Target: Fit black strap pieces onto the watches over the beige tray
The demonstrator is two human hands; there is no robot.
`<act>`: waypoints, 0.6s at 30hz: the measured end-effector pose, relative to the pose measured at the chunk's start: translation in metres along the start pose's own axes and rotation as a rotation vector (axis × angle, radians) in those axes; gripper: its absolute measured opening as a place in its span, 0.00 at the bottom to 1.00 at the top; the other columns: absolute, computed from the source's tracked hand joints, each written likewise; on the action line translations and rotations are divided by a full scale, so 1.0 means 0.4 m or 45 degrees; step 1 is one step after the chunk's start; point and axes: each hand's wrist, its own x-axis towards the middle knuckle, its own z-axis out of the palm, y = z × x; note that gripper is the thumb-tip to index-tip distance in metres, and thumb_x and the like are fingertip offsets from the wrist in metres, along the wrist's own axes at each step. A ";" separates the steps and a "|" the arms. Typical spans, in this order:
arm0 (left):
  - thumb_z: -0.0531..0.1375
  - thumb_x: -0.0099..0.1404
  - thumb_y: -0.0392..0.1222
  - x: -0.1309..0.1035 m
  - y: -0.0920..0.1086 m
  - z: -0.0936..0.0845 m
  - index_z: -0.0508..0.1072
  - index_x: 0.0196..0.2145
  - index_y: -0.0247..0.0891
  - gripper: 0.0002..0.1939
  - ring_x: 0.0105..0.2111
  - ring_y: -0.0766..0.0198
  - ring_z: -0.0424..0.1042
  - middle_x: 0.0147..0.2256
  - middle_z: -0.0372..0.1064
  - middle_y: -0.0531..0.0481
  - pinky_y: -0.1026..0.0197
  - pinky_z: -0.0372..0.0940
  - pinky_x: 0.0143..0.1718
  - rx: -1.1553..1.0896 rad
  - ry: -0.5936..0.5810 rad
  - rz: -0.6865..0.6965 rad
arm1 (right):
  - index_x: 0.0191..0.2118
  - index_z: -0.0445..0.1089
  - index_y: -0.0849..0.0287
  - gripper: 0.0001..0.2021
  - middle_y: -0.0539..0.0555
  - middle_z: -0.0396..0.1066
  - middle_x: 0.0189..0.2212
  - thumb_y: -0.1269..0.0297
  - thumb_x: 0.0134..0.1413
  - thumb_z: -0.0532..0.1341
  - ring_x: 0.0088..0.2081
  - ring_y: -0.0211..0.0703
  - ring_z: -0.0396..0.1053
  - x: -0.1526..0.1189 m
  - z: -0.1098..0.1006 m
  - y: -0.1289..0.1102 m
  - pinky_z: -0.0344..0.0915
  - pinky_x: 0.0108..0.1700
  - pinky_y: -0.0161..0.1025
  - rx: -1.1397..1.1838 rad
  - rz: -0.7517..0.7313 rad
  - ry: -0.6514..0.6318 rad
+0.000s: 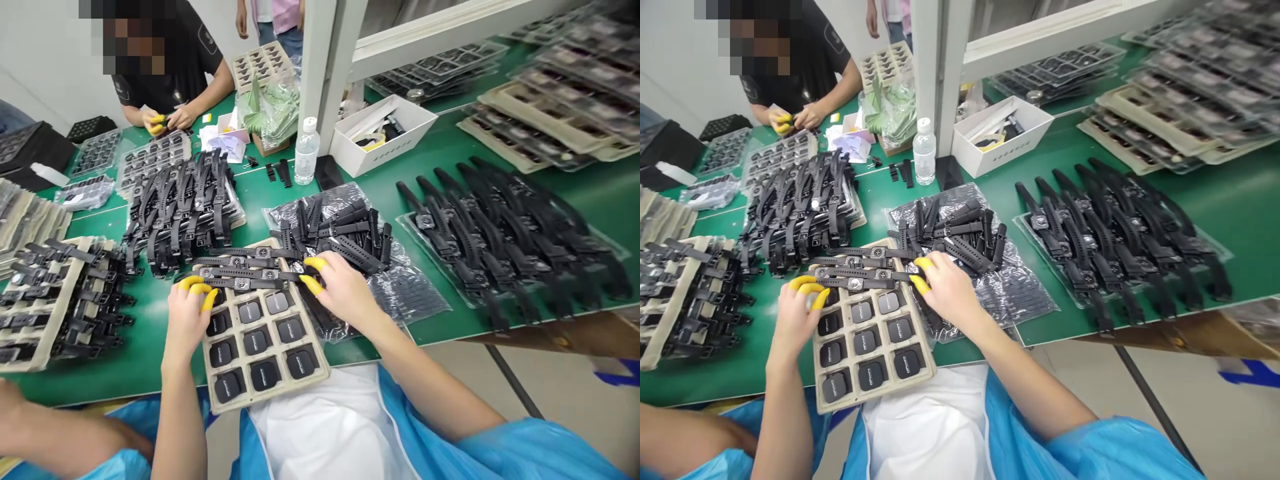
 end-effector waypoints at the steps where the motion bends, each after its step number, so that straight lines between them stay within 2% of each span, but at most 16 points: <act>1: 0.56 0.75 0.44 -0.018 -0.004 -0.004 0.74 0.45 0.40 0.09 0.53 0.45 0.68 0.50 0.72 0.39 0.42 0.65 0.56 -0.013 -0.035 0.011 | 0.54 0.71 0.59 0.13 0.63 0.73 0.47 0.62 0.70 0.57 0.51 0.59 0.71 -0.014 -0.017 0.026 0.71 0.50 0.50 -0.034 0.030 0.031; 3: 0.55 0.73 0.42 -0.047 -0.008 -0.010 0.74 0.49 0.40 0.11 0.52 0.44 0.68 0.51 0.73 0.38 0.43 0.66 0.53 0.019 -0.126 0.039 | 0.54 0.71 0.59 0.13 0.64 0.72 0.47 0.62 0.70 0.56 0.51 0.60 0.71 -0.041 -0.052 0.074 0.71 0.50 0.52 -0.119 0.091 0.033; 7: 0.54 0.66 0.34 -0.060 0.016 -0.015 0.75 0.52 0.37 0.19 0.54 0.38 0.67 0.50 0.75 0.35 0.41 0.67 0.48 0.242 -0.290 0.040 | 0.52 0.73 0.58 0.13 0.63 0.71 0.46 0.65 0.67 0.55 0.47 0.58 0.70 -0.081 -0.088 0.128 0.72 0.40 0.49 -0.284 0.165 -0.125; 10: 0.54 0.65 0.33 -0.043 0.047 -0.025 0.76 0.53 0.37 0.20 0.52 0.39 0.67 0.50 0.75 0.35 0.41 0.67 0.47 0.377 -0.341 0.022 | 0.47 0.75 0.58 0.12 0.63 0.70 0.44 0.68 0.65 0.55 0.45 0.58 0.69 -0.090 -0.078 0.137 0.71 0.38 0.49 -0.371 0.148 -0.182; 14: 0.54 0.69 0.35 -0.022 0.073 -0.049 0.77 0.50 0.37 0.16 0.50 0.41 0.68 0.50 0.75 0.36 0.43 0.67 0.46 0.424 -0.405 0.035 | 0.41 0.76 0.59 0.10 0.64 0.69 0.43 0.69 0.64 0.55 0.45 0.58 0.68 -0.088 -0.053 0.145 0.70 0.37 0.48 -0.426 0.095 -0.137; 18: 0.56 0.68 0.31 -0.009 0.085 -0.070 0.78 0.47 0.36 0.14 0.49 0.41 0.68 0.48 0.75 0.36 0.44 0.66 0.44 0.447 -0.504 0.002 | 0.36 0.76 0.59 0.12 0.63 0.69 0.41 0.68 0.64 0.55 0.43 0.57 0.69 -0.086 -0.046 0.173 0.66 0.30 0.47 -0.413 0.017 -0.137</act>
